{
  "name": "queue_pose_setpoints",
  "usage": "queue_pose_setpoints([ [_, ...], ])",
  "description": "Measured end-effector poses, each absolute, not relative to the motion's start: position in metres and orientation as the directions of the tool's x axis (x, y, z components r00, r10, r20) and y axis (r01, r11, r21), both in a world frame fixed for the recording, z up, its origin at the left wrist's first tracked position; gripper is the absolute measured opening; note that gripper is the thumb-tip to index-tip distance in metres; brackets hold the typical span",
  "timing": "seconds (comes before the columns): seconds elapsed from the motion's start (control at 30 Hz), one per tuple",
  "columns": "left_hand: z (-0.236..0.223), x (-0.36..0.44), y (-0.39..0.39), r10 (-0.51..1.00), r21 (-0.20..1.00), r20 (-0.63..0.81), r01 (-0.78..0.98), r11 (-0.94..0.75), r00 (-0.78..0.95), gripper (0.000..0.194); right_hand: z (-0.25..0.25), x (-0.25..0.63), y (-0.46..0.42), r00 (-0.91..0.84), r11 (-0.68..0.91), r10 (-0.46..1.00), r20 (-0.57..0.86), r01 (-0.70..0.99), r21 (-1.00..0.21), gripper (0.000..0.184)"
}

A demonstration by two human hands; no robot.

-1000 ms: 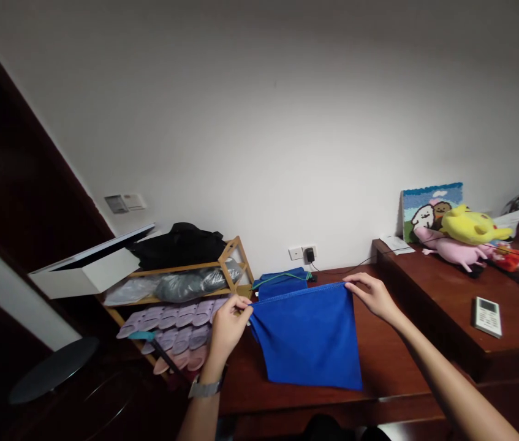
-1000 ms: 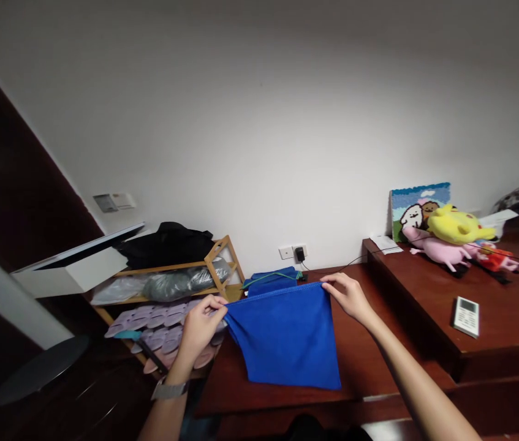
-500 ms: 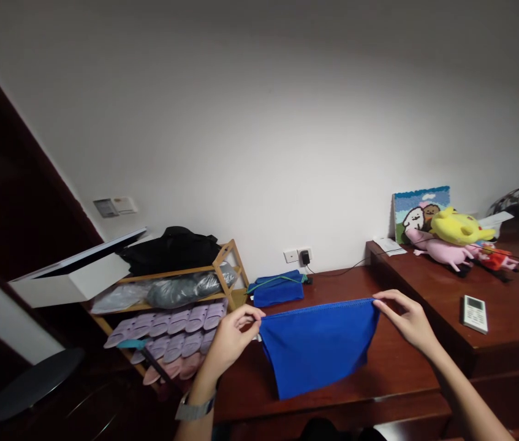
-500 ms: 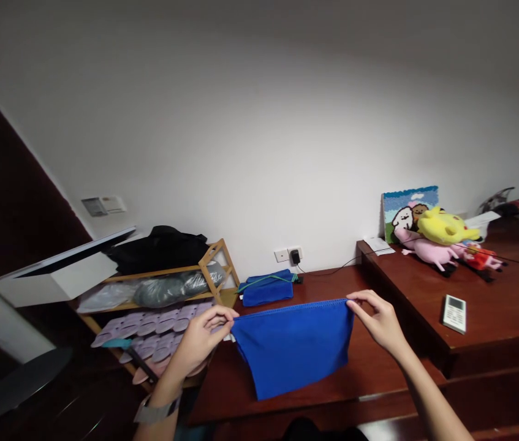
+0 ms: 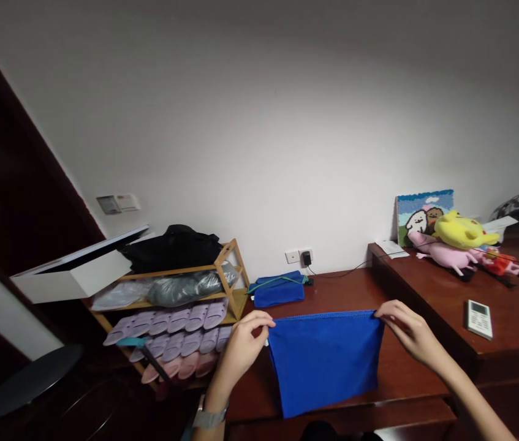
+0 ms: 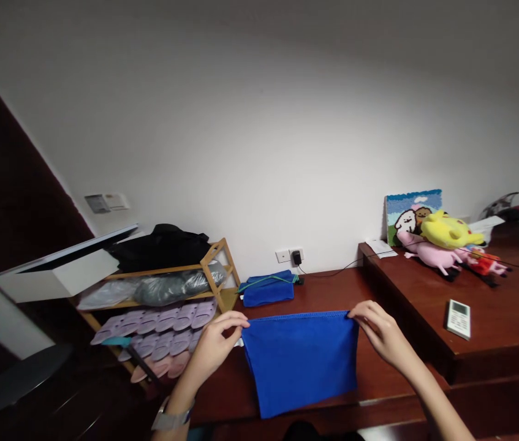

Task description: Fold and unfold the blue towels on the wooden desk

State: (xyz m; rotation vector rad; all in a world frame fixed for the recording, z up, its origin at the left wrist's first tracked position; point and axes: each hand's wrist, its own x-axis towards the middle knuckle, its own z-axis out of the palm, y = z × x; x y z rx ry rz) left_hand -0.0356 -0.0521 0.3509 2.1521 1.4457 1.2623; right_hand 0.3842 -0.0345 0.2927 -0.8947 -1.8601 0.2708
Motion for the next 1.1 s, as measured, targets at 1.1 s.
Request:
queue_pose_setpoints([
  [1.1, 0.087, -0.047, 0.11, 0.985, 0.543, 0.136, 0.839, 0.016, -0.107, 0.035, 0.085, 0.268, 0.179, -0.106, 0.102, 0.994, 0.02, 0.854, -0.511, 0.046],
])
